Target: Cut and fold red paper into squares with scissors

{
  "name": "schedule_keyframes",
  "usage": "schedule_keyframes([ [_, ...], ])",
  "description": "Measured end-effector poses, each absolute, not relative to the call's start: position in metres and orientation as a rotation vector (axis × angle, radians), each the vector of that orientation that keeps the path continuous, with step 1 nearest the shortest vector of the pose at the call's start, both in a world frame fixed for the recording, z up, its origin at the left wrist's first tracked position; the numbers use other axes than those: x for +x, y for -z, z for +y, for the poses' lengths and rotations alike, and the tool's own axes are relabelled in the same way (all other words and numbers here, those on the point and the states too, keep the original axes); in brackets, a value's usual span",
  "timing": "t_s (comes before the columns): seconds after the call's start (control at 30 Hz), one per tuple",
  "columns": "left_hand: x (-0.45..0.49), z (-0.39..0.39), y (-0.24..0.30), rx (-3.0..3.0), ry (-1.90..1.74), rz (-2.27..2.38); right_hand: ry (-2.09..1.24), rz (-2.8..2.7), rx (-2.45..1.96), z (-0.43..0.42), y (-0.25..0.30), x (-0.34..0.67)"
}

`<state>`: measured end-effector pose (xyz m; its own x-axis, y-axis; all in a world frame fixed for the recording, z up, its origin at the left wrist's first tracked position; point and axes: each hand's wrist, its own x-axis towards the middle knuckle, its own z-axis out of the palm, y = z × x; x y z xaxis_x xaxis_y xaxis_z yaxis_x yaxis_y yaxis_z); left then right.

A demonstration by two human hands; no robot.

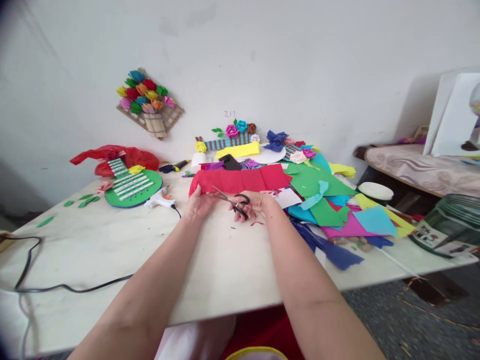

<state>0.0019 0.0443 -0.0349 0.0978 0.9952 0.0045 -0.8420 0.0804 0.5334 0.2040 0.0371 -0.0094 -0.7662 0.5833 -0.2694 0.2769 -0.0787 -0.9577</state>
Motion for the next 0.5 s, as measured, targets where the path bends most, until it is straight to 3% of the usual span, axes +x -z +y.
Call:
schedule_keyframes([
  [0.5,0.005,0.047,0.031,0.342,-1.629,0.403,-1.906,-1.718,-0.892,0.037,0.011,0.179],
])
